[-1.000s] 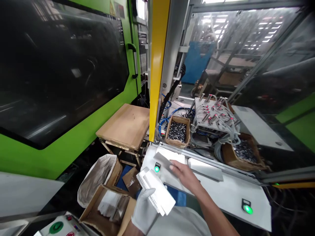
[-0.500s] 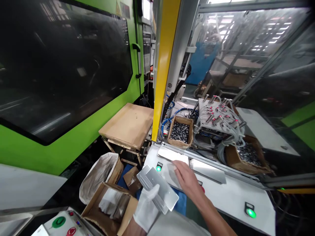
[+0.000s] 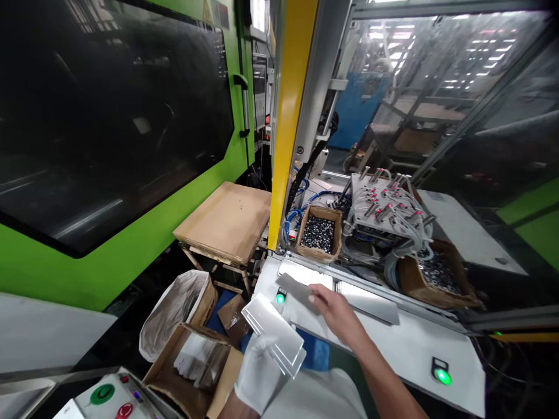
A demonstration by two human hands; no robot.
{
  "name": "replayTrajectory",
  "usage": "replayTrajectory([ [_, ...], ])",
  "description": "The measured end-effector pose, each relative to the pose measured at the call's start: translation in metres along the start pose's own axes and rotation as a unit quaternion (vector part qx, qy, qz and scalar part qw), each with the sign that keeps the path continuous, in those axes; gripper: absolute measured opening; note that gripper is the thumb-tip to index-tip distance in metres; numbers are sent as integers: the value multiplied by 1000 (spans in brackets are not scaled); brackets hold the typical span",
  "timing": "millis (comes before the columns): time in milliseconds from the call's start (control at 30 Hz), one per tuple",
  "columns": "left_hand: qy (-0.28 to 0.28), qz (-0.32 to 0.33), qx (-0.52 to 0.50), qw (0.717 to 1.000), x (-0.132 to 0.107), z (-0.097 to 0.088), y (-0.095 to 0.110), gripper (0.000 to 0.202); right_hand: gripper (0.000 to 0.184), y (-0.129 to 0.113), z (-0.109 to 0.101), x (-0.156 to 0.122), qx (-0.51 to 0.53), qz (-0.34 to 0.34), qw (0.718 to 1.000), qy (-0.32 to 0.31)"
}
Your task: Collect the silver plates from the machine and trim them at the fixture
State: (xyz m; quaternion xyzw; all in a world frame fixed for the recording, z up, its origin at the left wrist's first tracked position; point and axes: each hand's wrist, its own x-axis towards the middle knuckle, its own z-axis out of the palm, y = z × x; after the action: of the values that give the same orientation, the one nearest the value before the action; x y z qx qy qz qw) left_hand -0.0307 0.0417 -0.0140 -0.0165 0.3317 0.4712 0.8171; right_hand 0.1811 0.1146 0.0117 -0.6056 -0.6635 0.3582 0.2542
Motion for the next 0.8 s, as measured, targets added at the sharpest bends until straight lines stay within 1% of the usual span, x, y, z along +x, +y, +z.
replayTrajectory([
  [67, -21, -4, -25, 999, -3, 1, 1, 52, 36, 9, -2, 8, -90, -50, 990, 98],
  [133, -43, 6, -37, 998, -5, 4, 0, 62, 39, 18, 1, 14, -145, -121, 970, 154],
  [200, -38, 14, -25, 999, -4, 6, -2, 70, 42, 23, 7, 17, -162, -176, 955, 176],
  [233, -29, 13, -20, 999, -4, 7, -2, 75, 41, 24, 9, 17, -165, -190, 950, 184],
  [300, -17, 4, -27, 999, -2, 7, -3, 83, 38, 25, 12, 16, -170, -195, 944, 205],
  [367, -23, -14, -51, 998, -1, 7, -3, 87, 37, 26, 13, 16, -183, -200, 937, 222],
  [467, -19, -13, -60, 998, -1, 12, -1, 89, 40, 32, 16, 20, -211, -227, 927, 213],
  [533, -7, 5, -43, 999, -3, 18, 0, 90, 37, 37, 19, 24, -224, -237, 927, 187],
  [600, 15, 17, -12, 1000, -5, 24, 1, 87, 31, 36, 21, 26, -219, -235, 930, 176],
  [700, 39, 47, 46, 997, -2, 25, -2, 76, 30, 21, 20, 18, -164, -216, 942, 199],
  [733, 38, 57, 57, 996, 1, 23, -3, 71, 31, 12, 19, 12, -137, -201, 951, 191],
  [767, 29, 64, 62, 996, 5, 21, -5, 68, 32, 3, 18, 5, -110, -175, 965, 161],
  [800, 16, 66, 62, 996, 9, 19, -6, 66, 33, -5, 18, -2, -84, -140, 981, 109],
])
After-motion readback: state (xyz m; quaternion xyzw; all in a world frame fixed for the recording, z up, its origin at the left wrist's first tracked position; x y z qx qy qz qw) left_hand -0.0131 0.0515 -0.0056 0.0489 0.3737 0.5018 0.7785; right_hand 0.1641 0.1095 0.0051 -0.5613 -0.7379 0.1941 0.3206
